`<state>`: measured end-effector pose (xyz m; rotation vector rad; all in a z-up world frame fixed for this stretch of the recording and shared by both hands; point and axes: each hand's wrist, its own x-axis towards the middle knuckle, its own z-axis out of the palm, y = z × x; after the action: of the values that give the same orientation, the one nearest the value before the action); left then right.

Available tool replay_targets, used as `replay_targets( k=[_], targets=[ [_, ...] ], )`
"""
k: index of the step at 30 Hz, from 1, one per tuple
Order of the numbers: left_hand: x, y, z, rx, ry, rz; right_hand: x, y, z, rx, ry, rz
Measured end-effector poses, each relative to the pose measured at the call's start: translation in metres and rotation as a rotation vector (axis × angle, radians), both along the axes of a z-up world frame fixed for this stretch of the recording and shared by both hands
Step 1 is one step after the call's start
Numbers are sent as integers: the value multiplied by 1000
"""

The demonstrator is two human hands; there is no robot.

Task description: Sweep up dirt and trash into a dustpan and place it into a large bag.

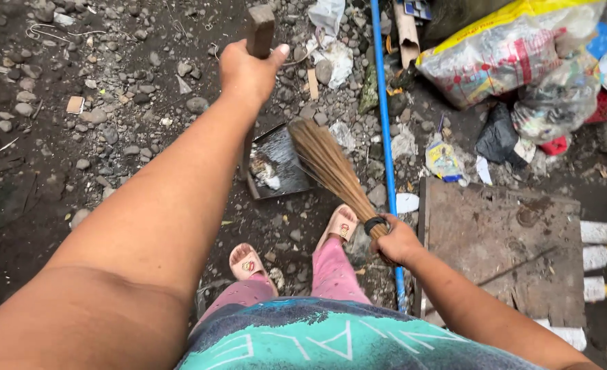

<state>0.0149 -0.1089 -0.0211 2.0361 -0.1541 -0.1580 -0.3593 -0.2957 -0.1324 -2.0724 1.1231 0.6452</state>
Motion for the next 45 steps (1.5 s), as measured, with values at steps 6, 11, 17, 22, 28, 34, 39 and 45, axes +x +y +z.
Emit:
replay_targets(
  k=[6, 11, 17, 22, 28, 34, 39, 45],
  targets=[
    [9, -80, -28, -30, -27, 28, 36, -148, -60, -190, 95, 142],
    [25, -145, -53, -8, -8, 69, 80, -230, -72, -198, 168, 170],
    [48, -205, -64, 75, -62, 57, 86, -251, -90, 52, 424, 332],
    [41, -244, -61, 96, -74, 36, 41, -249, -36, -6, 35, 548],
    [54, -235, -52, 130, 52, 60, 14, -263, -17, 6, 53, 354],
    [42, -224, -46, 128, 46, 79, 26, -255, -45, -55, 175, 267],
    [22, -209, -27, 158, 53, 21, 32, -236, -61, 21, 202, 238],
    [21, -156, -17, 114, 99, 10, 31, -221, -28, -5, 210, 86]
  ],
)
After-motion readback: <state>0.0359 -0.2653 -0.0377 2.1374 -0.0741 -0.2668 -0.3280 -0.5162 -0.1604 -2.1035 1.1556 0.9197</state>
